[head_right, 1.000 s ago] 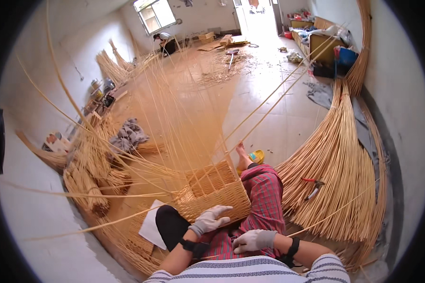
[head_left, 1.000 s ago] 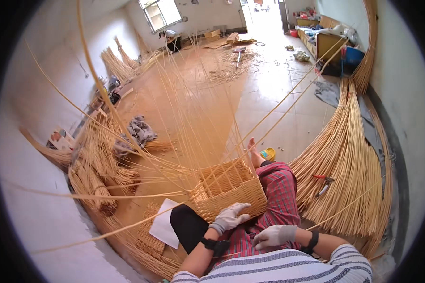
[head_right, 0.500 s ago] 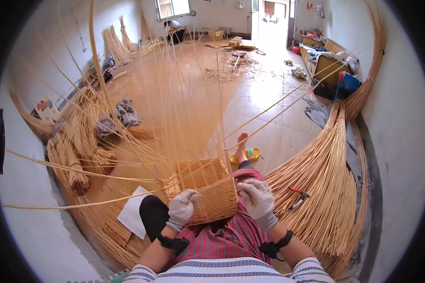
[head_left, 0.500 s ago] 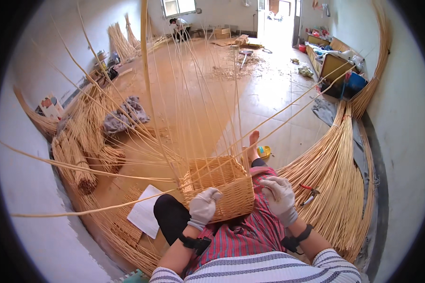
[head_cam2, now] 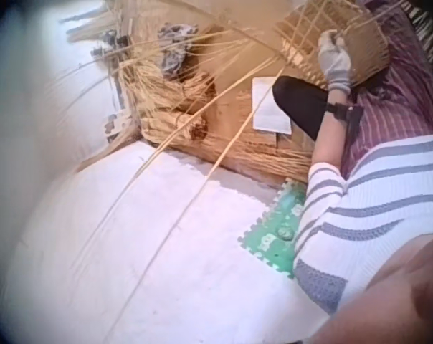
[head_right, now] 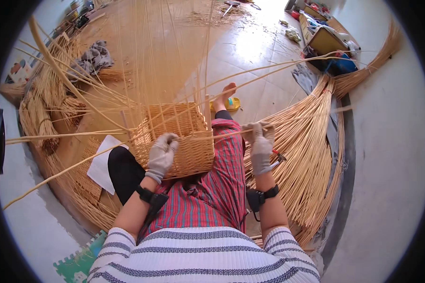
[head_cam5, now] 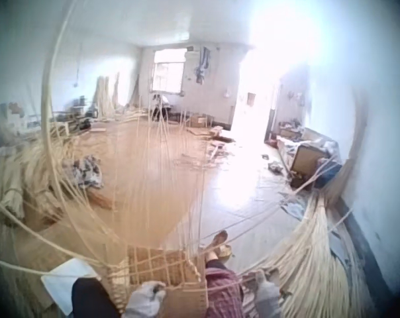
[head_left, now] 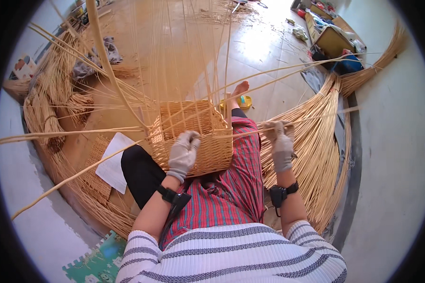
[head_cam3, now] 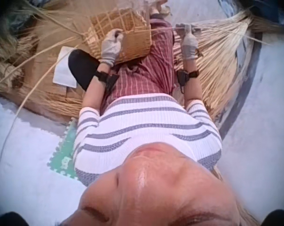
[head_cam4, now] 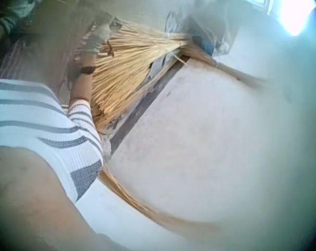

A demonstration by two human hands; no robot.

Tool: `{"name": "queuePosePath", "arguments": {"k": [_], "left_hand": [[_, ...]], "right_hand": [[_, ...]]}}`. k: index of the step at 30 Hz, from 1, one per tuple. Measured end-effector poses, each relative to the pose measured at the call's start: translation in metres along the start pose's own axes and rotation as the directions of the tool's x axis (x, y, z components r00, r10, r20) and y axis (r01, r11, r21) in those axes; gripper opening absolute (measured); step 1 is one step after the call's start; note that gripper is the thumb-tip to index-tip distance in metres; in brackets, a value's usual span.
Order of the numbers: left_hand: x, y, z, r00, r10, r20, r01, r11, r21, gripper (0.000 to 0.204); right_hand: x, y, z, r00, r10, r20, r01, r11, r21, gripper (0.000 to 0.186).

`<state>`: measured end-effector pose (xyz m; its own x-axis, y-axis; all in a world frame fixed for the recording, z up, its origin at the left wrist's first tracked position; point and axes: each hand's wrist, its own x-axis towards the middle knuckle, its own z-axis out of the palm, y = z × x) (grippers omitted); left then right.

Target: Weaving a rectangular basket using long wooden or reed strips.

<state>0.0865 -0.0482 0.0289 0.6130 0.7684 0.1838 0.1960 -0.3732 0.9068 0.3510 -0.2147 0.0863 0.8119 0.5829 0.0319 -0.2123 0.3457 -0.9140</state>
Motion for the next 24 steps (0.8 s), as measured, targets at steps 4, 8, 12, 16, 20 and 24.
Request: {"name": "queuePosePath", "arguments": {"k": [4,8,12,16,20,24], "left_hand": [[0.000,-0.009,0.013,1.000,-0.021,-0.018,0.025,0.976,0.215,0.061],[-0.008,-0.005,0.028,0.992,-0.129,-0.005,0.121,0.913,0.389,0.074],[-0.001,0.007,0.031,0.962,-0.257,-0.091,0.246,0.962,-0.119,0.064],[0.033,0.012,0.060,0.966,-0.238,-0.099,0.244,0.968,0.056,0.048],[0.070,-0.005,0.080,0.851,-0.457,0.258,0.497,0.860,-0.116,0.024],[0.058,-0.010,0.091,0.882,-0.455,0.123,0.471,0.835,-0.285,0.036]], "right_hand": [[0.027,0.028,-0.013,0.988,0.095,-0.119,-0.078,0.988,0.134,0.011],[0.028,0.072,-0.006,0.993,0.106,-0.057,-0.099,0.989,0.108,0.012],[0.034,0.087,0.001,0.981,0.195,-0.009,-0.194,0.977,0.092,0.011],[0.050,0.076,-0.009,0.944,0.318,0.091,-0.318,0.948,-0.016,0.015],[0.074,0.070,0.006,0.905,0.412,-0.105,-0.410,0.783,-0.468,0.019],[0.119,0.083,0.079,0.934,-0.058,0.351,0.224,0.863,-0.453,0.013]]}}
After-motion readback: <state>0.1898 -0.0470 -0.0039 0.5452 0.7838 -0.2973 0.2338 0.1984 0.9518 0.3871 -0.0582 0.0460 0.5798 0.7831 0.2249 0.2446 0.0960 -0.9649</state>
